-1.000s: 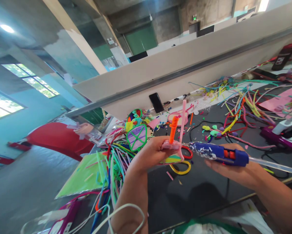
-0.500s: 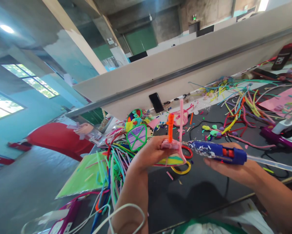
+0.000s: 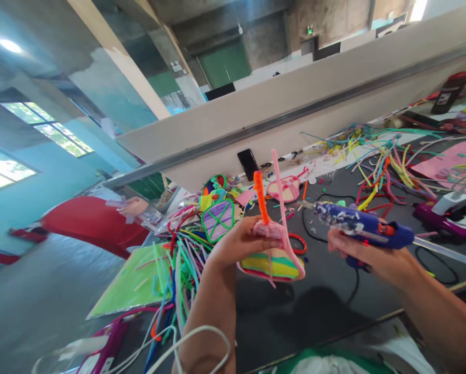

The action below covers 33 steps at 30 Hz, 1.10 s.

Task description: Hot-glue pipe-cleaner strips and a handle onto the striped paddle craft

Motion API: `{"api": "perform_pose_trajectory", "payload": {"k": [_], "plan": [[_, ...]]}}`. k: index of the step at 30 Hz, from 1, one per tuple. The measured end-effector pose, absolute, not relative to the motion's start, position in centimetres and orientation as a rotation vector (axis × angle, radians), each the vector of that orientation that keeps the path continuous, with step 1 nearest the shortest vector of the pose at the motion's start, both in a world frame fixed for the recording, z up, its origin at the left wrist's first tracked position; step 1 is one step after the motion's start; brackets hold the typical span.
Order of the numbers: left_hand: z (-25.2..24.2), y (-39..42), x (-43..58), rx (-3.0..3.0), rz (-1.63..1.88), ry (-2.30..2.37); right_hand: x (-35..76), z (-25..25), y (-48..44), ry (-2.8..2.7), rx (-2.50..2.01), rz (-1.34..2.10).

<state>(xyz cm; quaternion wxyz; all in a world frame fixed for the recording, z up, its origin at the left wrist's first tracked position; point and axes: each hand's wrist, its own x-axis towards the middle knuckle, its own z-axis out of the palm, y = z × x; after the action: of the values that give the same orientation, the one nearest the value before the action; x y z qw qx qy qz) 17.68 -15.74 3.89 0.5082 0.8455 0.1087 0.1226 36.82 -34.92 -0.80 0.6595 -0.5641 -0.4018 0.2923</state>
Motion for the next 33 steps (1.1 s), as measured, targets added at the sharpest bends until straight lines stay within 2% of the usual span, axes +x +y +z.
{"api": "perform_pose_trajectory", "payload": {"k": [8,12,33], "plan": [[2.2,-15.5,18.0,1.571,0.253,0.309,36.3,0.1,-29.0,-0.883,-0.973,0.634],[1.8,-15.8,18.2,1.436,0.214,0.362,36.0,0.4,-27.2,-0.942,-0.852,0.748],[1.1,-16.4,19.6,1.395,0.255,0.414,36.0,-0.7,-27.5,-1.038,-0.788,0.768]]}}
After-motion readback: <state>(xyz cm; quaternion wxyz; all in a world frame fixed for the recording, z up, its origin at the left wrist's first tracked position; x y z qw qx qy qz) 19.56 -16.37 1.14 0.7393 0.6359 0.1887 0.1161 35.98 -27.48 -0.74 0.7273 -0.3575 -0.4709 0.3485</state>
